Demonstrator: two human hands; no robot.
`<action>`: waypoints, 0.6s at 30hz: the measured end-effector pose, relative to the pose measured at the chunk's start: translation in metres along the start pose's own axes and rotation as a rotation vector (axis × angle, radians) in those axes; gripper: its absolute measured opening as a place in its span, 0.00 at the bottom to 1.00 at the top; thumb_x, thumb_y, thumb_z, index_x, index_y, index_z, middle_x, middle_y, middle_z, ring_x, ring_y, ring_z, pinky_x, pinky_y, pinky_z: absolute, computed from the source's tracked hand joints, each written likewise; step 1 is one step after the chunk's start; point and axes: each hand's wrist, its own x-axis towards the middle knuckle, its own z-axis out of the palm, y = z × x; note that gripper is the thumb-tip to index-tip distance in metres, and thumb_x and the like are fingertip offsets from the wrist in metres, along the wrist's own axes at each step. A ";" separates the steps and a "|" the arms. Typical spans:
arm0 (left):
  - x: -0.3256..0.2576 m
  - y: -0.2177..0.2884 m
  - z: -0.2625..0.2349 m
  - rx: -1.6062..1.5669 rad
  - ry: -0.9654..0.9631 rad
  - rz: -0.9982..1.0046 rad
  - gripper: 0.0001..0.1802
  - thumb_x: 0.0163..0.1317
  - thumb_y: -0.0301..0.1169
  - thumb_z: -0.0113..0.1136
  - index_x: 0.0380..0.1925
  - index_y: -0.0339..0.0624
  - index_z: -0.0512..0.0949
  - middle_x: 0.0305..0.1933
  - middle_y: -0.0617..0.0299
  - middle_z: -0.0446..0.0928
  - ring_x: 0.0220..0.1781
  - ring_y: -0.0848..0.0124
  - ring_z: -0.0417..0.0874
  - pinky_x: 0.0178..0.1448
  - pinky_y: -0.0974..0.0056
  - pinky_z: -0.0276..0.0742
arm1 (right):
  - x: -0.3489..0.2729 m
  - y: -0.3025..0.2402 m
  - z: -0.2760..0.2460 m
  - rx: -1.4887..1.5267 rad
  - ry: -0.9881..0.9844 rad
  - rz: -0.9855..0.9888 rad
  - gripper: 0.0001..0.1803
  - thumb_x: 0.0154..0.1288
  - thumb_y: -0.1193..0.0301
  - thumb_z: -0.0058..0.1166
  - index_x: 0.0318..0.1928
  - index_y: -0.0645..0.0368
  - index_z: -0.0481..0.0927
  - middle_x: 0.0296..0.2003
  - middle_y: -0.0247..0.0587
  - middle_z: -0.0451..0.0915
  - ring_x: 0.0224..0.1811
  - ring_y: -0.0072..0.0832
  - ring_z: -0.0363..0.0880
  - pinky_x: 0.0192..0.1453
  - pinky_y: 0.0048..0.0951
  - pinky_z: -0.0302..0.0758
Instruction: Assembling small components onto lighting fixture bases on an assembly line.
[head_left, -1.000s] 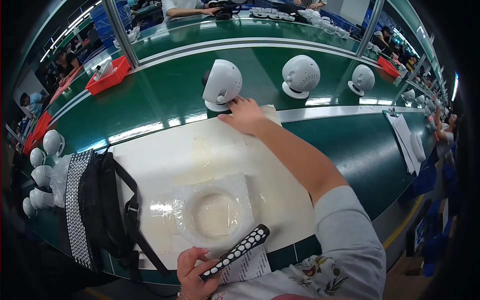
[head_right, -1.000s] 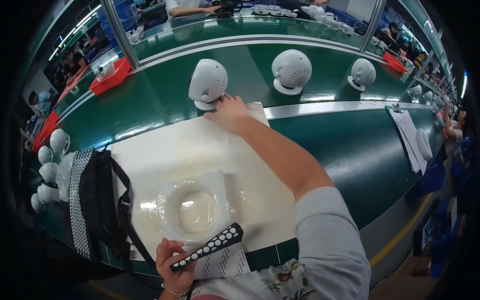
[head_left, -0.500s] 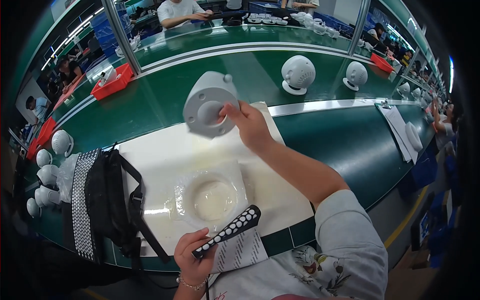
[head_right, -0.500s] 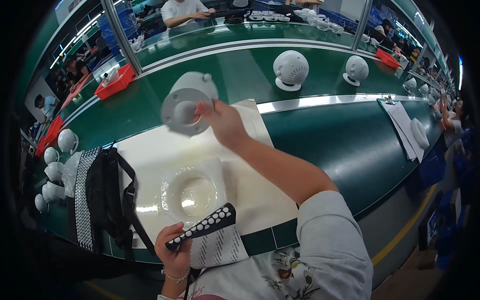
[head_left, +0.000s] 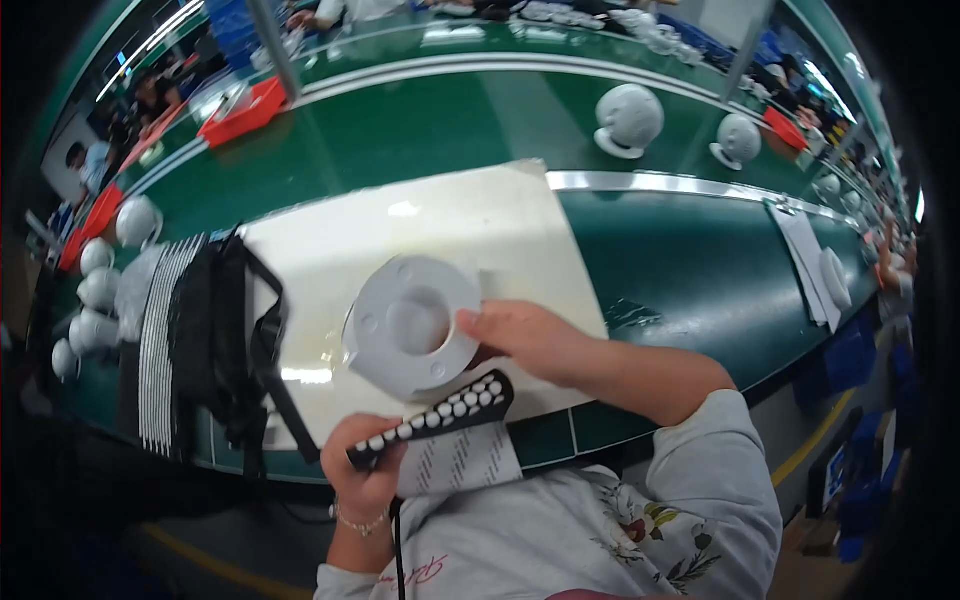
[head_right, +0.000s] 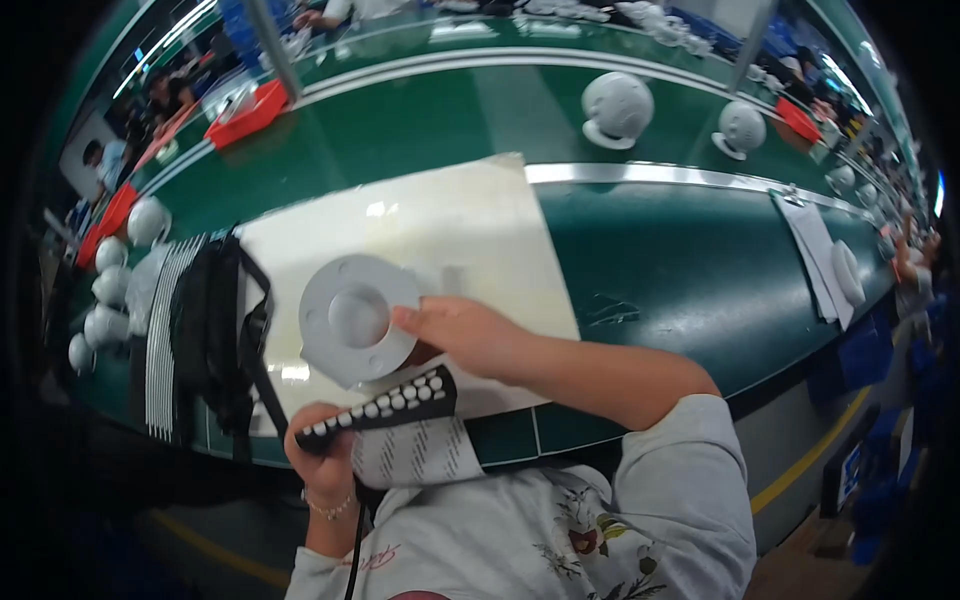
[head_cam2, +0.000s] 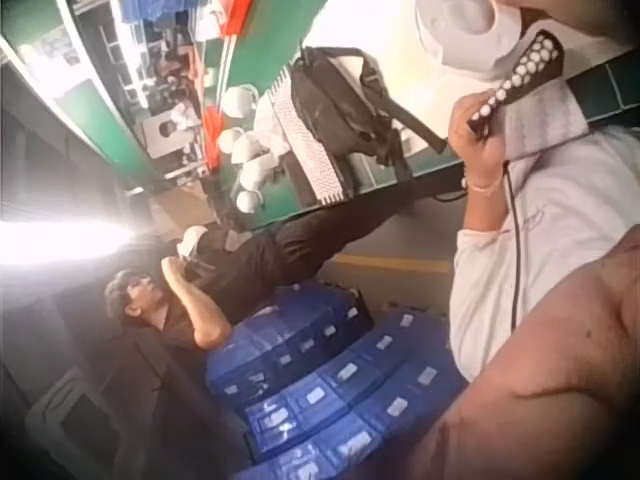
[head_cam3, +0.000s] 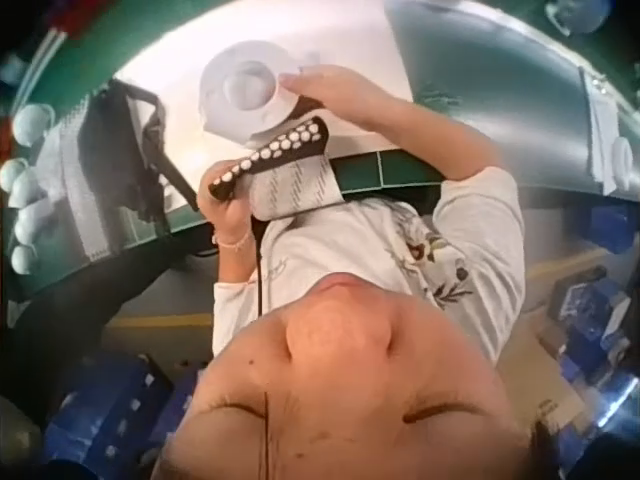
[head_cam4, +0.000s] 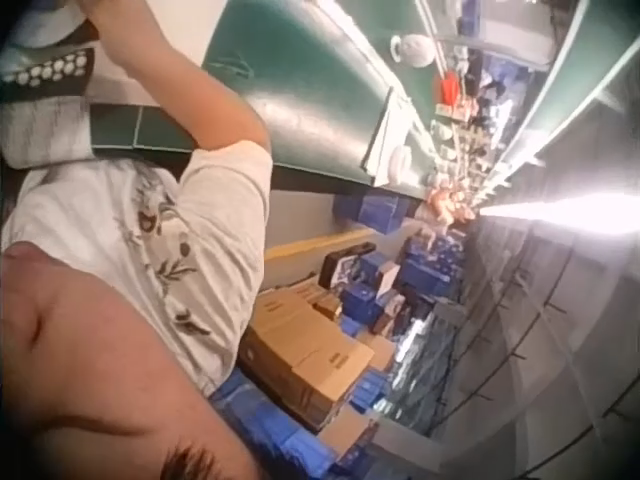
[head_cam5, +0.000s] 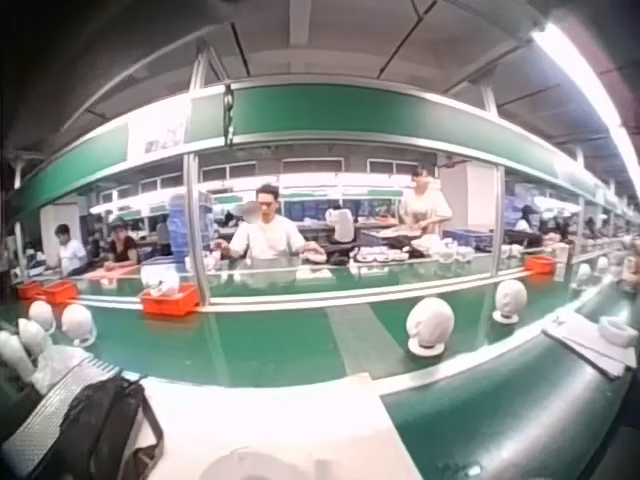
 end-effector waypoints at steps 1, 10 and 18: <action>0.000 0.000 -0.002 -0.038 -0.011 -0.037 0.09 0.41 0.19 0.61 0.25 0.33 0.73 0.25 0.55 0.75 0.25 0.67 0.76 0.30 0.68 0.70 | -0.001 0.001 -0.003 0.007 -0.001 0.003 0.21 0.67 0.59 0.36 0.46 0.66 0.68 0.42 0.40 0.73 0.43 0.25 0.72 0.51 0.27 0.67; -0.006 0.010 -0.002 -0.244 0.083 -0.151 0.09 0.45 0.18 0.60 0.29 0.31 0.73 0.28 0.57 0.75 0.26 0.75 0.74 0.30 0.74 0.69 | -0.009 0.008 0.011 0.204 -0.002 0.070 0.23 0.67 0.60 0.34 0.48 0.70 0.67 0.44 0.47 0.72 0.48 0.29 0.71 0.56 0.29 0.63; -0.008 0.013 -0.006 -0.313 0.093 -0.204 0.11 0.47 0.20 0.61 0.32 0.31 0.72 0.29 0.59 0.74 0.27 0.77 0.74 0.32 0.75 0.70 | -0.034 -0.005 -0.001 -0.699 -0.040 -0.430 0.17 0.54 0.67 0.56 0.43 0.62 0.72 0.36 0.44 0.75 0.41 0.29 0.73 0.42 0.25 0.69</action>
